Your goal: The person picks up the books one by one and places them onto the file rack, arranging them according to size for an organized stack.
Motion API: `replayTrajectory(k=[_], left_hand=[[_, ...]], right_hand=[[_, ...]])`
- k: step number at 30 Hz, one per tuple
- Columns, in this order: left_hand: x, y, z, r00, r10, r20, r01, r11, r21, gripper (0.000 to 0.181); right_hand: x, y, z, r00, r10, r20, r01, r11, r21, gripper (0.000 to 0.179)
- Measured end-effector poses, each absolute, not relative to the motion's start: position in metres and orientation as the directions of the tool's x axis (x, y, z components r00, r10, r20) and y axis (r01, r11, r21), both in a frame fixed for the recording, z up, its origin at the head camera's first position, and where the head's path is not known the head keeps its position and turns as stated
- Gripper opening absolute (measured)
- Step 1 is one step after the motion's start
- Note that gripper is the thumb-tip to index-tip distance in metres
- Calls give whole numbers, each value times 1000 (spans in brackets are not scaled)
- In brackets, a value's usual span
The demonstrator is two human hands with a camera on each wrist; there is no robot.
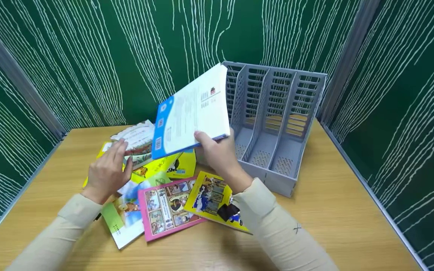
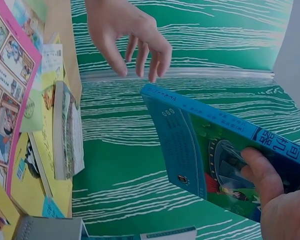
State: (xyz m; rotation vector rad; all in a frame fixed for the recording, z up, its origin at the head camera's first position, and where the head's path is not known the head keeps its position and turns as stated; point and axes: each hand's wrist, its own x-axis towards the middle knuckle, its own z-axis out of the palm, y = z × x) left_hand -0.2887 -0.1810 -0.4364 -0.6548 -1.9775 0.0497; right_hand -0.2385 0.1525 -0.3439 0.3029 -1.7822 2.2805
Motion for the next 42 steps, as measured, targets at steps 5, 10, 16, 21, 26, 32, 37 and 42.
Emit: replayTrajectory(k=[5, 10, 16, 21, 26, 32, 37, 42], left_hand=[[-291, -187, -433, -475, 399, 784, 410, 889, -204, 51], [-297, -194, -430, -591, 313, 744, 370, 924, -96, 47], [-305, -202, -426, -690, 219, 690, 311, 950, 9, 53], [-312, -204, -422, -756, 142, 639, 260, 961, 94, 53], [-318, -206, -415, -820, 78, 567, 206, 965, 165, 53], [-325, -205, -405, -870, 8, 493, 141, 962, 234, 54], [-333, -203, -399, -904, -72, 421, 71, 947, 313, 59], [-342, -199, -394, -923, -154, 352, -5, 921, 390, 64]], right_hand=[[-239, 160, -341, -939, 58, 340, -345, -184, -921, 44], [-238, 167, -337, -931, 57, 360, -365, -139, -921, 47], [-238, 176, -334, -932, 72, 356, -360, -61, -931, 49], [-240, 182, -334, -914, 120, 388, -400, -91, -912, 51], [-240, 187, -334, -895, 159, 417, -436, -110, -893, 52], [-234, 194, -328, -906, 164, 391, -398, -12, -917, 49], [-232, 201, -324, -900, 170, 401, -404, 19, -915, 50], [-231, 206, -322, -891, 202, 408, -398, 88, -913, 49]])
